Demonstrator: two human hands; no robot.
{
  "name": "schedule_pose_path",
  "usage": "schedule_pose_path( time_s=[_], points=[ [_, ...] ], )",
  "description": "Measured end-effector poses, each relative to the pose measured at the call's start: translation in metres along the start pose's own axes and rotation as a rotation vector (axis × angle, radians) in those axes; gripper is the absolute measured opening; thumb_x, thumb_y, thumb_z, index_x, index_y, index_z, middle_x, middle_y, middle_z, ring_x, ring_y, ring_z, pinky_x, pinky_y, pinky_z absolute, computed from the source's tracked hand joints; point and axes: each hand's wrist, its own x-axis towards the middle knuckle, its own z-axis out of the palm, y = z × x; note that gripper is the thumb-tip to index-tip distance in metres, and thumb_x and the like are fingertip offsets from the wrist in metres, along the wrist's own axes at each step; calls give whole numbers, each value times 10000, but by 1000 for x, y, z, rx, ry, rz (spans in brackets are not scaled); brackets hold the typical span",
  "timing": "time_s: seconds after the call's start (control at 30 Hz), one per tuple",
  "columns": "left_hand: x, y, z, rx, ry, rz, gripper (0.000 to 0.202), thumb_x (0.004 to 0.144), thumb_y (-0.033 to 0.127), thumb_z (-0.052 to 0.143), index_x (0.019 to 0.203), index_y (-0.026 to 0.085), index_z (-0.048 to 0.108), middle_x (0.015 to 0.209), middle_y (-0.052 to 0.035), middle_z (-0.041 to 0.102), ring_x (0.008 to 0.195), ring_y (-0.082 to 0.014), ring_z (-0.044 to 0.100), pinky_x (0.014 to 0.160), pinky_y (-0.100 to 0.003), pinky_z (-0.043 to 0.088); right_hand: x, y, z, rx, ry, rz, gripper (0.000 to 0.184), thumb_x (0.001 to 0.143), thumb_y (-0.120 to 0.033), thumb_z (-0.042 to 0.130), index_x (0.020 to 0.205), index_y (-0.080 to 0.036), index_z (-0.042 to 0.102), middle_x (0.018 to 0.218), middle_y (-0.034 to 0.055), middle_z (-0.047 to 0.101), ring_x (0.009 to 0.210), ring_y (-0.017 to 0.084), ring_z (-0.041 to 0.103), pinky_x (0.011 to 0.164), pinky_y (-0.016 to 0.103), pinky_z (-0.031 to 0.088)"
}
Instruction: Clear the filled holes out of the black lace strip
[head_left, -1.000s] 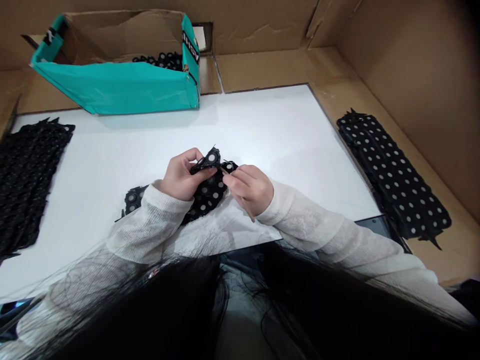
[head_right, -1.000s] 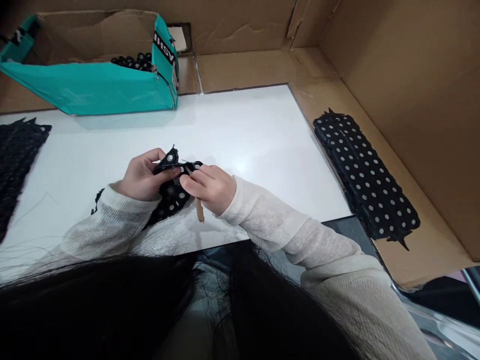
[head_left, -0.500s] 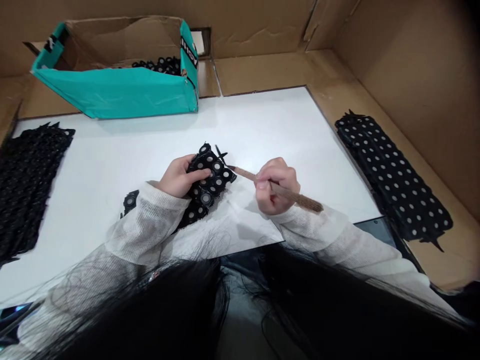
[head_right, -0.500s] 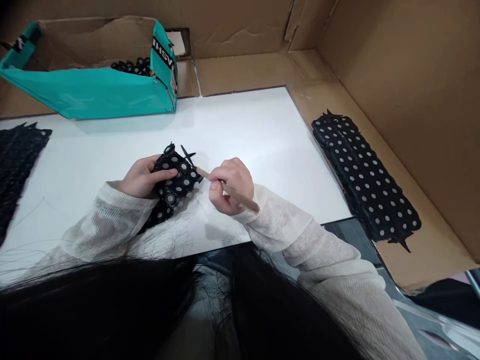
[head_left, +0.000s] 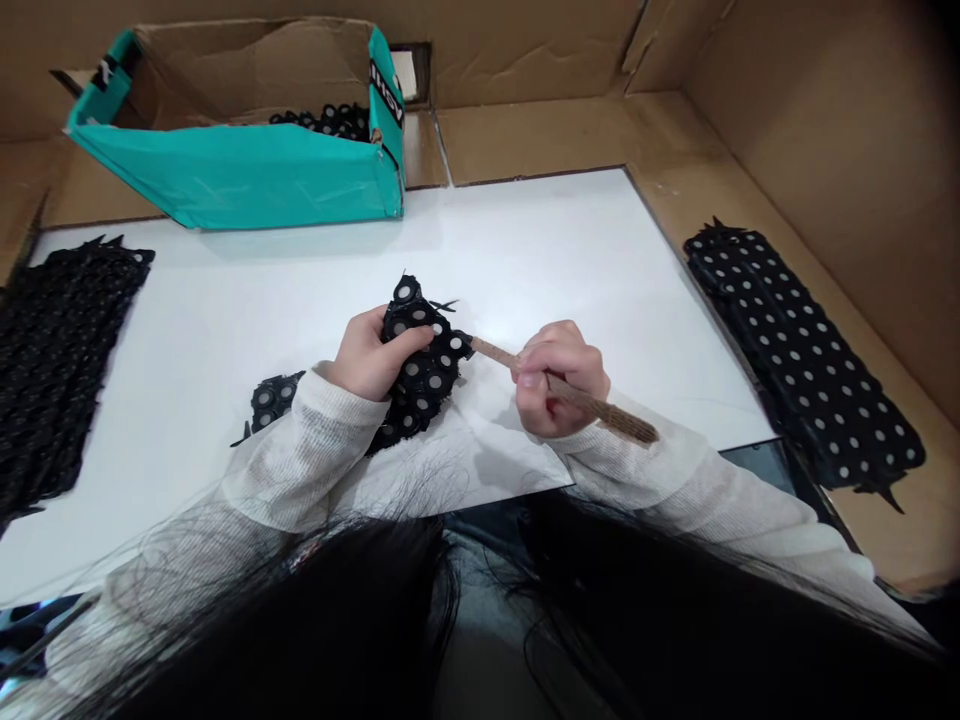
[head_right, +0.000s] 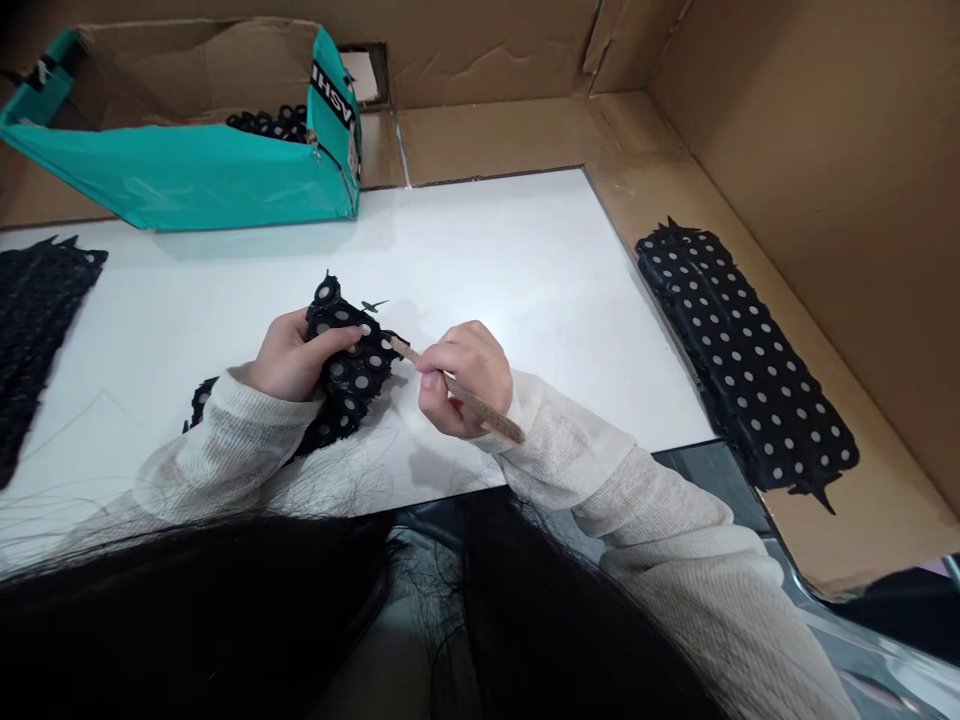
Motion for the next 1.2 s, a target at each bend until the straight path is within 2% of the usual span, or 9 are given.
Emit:
schedule_pose_path(
  time_s=[0.17,0.53,0.67,0.8,0.97,1.07,1.13,1.2],
  points=[
    [0,-3,0,82,14,75,181,618,286,701,687,146,609,639,8,603,607,-135,542,590,-266,447,2,1,3,-3,15,-9,180,710,-81,428,837,-203,468,599,-41,492,514,98,462,475,267,396],
    [-5,0,1,175,42,137,162,632,273,671,710,153,594,627,11,567,596,-130,507,597,-270,429,-6,4,5,71,-23,11,195,739,-86,439,889,-202,484,623,-43,508,546,93,474,501,251,409],
    [-6,1,1,168,26,184,173,651,254,656,789,158,618,707,0,612,665,-145,549,664,-277,454,-7,7,3,85,-89,-1,179,747,-79,447,884,-190,478,652,-32,515,586,94,484,536,255,420],
    [-7,3,2,193,-9,215,192,661,223,641,840,153,636,802,-19,653,773,-169,581,760,-297,464,-4,8,4,-26,-180,-18,149,796,-85,409,889,-188,463,701,-19,522,631,96,489,549,244,416],
    [-10,2,5,209,-17,220,180,673,221,633,835,143,635,790,-19,645,750,-163,575,755,-297,457,-1,11,8,-202,-288,-106,194,795,-36,416,922,-178,456,682,-24,505,605,102,451,577,266,377],
    [-9,0,6,228,-8,221,170,664,223,639,813,144,628,763,-13,629,736,-160,564,741,-292,453,-3,17,10,-226,-351,-137,199,808,-45,400,947,-177,458,650,-27,476,587,109,435,570,283,347],
    [-6,-1,6,253,21,197,165,652,231,651,790,149,616,732,-8,615,717,-158,554,723,-288,452,-4,23,10,-165,-289,-126,182,820,-66,382,931,-192,451,651,-27,473,571,108,431,567,291,349],
    [-4,-2,5,257,55,165,176,644,251,665,779,155,605,720,-5,609,700,-156,548,703,-285,453,-5,28,9,-116,-104,-86,159,829,-97,359,903,-218,432,637,-28,448,529,108,411,542,301,347]
  ],
)
